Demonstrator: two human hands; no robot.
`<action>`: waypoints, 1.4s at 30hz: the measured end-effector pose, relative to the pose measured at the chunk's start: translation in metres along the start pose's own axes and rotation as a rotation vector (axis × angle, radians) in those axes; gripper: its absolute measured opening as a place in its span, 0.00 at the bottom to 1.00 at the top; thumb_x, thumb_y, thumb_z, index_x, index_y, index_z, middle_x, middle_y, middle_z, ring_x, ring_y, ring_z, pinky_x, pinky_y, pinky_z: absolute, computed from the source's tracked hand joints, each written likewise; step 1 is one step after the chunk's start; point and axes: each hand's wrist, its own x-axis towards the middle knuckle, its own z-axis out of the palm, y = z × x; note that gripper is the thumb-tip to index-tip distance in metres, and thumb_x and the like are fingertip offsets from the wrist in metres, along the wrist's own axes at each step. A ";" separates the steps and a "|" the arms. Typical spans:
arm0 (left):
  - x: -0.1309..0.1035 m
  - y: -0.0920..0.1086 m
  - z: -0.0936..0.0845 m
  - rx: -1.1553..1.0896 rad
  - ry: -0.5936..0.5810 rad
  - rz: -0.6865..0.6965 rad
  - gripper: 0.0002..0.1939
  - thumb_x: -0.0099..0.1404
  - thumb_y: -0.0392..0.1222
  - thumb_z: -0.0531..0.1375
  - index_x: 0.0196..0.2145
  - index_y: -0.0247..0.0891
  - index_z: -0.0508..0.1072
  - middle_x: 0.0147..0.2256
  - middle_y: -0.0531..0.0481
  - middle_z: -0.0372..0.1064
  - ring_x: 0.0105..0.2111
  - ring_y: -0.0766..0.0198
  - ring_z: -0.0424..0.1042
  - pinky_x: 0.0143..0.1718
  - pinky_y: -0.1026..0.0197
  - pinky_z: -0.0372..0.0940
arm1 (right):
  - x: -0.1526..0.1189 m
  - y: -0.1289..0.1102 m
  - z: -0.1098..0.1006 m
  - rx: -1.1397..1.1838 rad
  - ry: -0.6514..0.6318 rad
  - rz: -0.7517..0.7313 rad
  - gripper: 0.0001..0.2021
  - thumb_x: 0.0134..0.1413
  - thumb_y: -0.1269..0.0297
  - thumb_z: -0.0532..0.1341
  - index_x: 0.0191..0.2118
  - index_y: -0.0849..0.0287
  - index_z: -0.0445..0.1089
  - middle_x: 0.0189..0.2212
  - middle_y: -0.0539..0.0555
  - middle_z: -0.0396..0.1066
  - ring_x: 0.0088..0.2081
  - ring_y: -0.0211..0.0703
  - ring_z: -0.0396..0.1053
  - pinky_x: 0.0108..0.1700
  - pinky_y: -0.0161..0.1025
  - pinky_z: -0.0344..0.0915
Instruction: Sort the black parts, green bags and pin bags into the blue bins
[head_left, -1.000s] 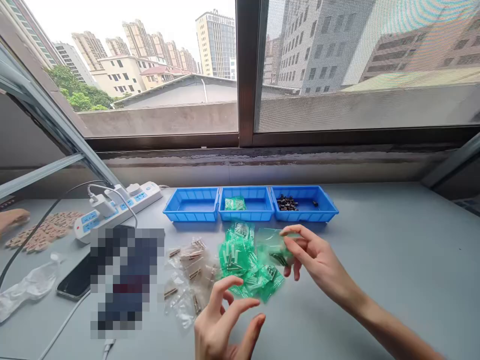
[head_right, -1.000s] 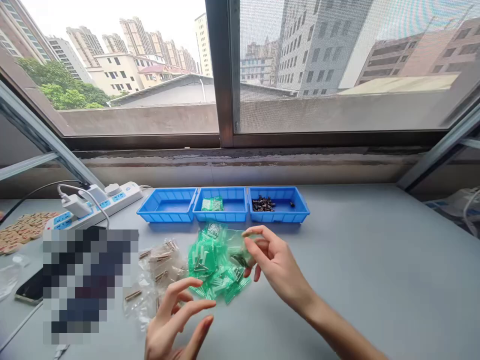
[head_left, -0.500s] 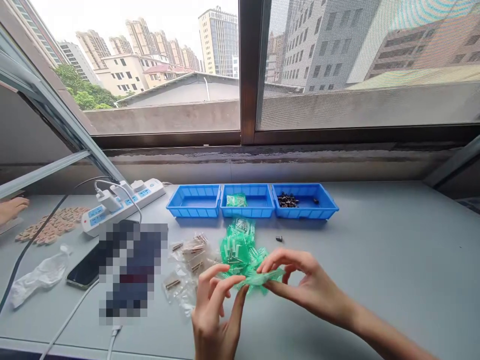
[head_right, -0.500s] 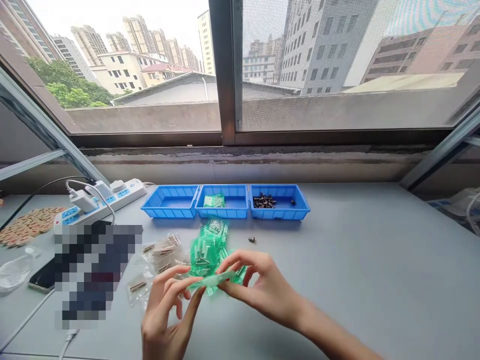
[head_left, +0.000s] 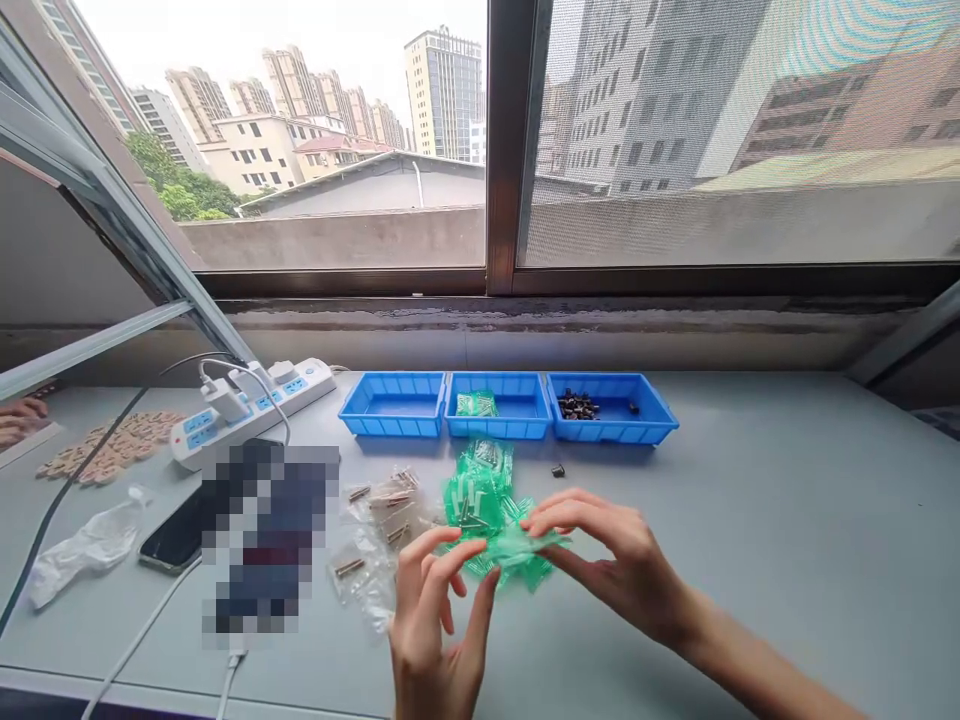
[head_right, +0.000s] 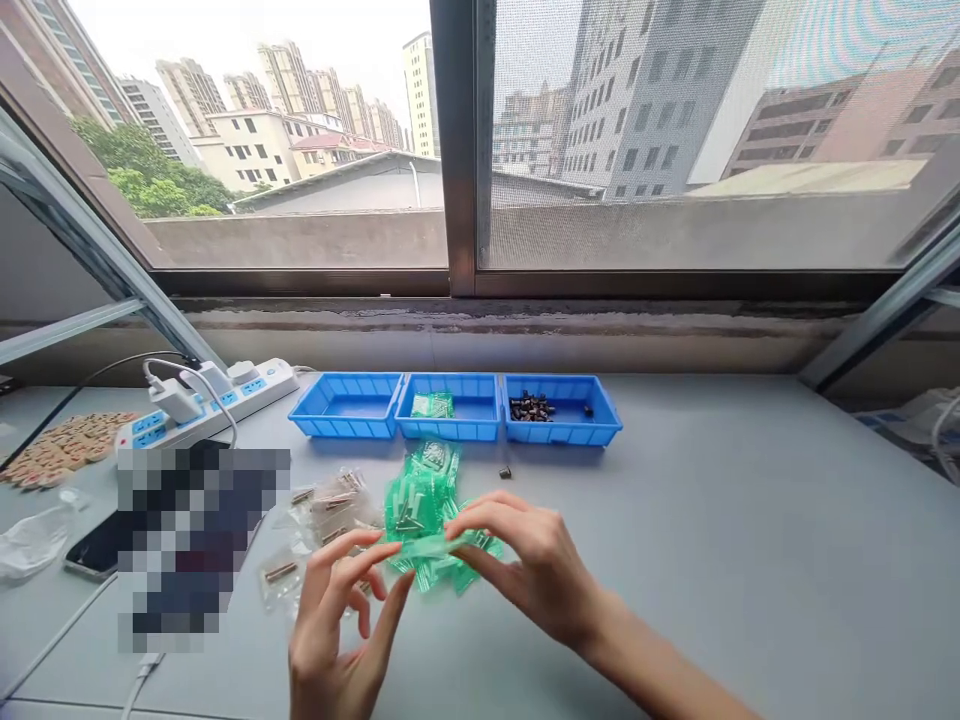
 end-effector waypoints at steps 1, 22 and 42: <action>0.000 0.000 0.000 -0.008 0.011 -0.010 0.06 0.67 0.38 0.57 0.41 0.40 0.71 0.42 0.47 0.64 0.21 0.74 0.62 0.16 0.68 0.58 | 0.001 0.002 -0.001 0.009 0.044 0.064 0.03 0.57 0.65 0.62 0.37 0.52 0.72 0.31 0.51 0.78 0.31 0.43 0.75 0.31 0.36 0.73; -0.003 0.000 0.000 -0.055 0.027 -0.013 0.06 0.68 0.39 0.53 0.39 0.40 0.69 0.42 0.47 0.63 0.20 0.75 0.60 0.15 0.68 0.58 | 0.112 0.078 0.031 -0.241 -0.138 0.378 0.09 0.55 0.65 0.60 0.31 0.58 0.78 0.40 0.60 0.74 0.42 0.52 0.73 0.44 0.46 0.68; -0.004 -0.010 -0.001 -0.017 -0.108 0.066 0.06 0.66 0.38 0.56 0.39 0.43 0.72 0.41 0.48 0.65 0.23 0.72 0.65 0.24 0.66 0.66 | 0.018 0.038 -0.022 -0.281 -0.275 0.530 0.07 0.50 0.67 0.58 0.29 0.57 0.75 0.29 0.53 0.75 0.30 0.44 0.72 0.32 0.39 0.66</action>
